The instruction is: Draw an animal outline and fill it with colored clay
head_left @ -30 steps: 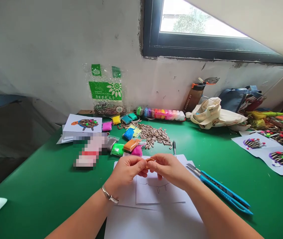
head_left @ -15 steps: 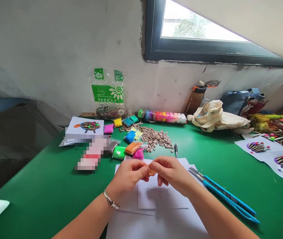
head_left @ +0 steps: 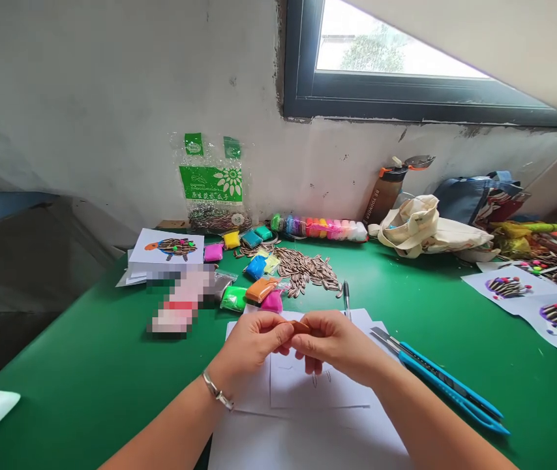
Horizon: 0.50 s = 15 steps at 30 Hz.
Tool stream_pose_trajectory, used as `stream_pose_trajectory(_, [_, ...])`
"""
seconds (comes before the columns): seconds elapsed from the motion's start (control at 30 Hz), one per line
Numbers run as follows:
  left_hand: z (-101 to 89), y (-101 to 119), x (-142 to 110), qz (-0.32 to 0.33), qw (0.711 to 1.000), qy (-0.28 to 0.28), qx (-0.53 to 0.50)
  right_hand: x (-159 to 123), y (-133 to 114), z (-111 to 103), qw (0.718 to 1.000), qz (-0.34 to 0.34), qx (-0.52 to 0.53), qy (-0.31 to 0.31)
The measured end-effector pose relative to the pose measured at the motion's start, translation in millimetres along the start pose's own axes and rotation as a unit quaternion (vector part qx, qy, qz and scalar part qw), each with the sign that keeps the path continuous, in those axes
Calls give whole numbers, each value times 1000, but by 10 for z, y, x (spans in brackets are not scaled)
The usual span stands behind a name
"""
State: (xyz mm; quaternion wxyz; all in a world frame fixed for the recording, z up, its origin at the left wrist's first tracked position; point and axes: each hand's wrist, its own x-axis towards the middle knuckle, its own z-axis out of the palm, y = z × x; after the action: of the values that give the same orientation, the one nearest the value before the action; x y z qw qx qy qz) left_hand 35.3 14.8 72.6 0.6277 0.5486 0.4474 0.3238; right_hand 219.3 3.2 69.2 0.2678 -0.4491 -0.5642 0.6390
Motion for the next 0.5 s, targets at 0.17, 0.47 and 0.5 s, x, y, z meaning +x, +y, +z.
stream_pose_trajectory(0.17, [-2,13,-3,-1,1000,-3,14,-7,1,-26,994,-45,-91,51])
stream_pose_trajectory(0.47, [-9,-4,-4,8,1000,-20,-7,5,15,-27,998,-68,-9,-4])
stream_pose_trajectory(0.5, [-25,-14,4,1,1000,-25,-19,9,6,-40,998,-62,-4,-12])
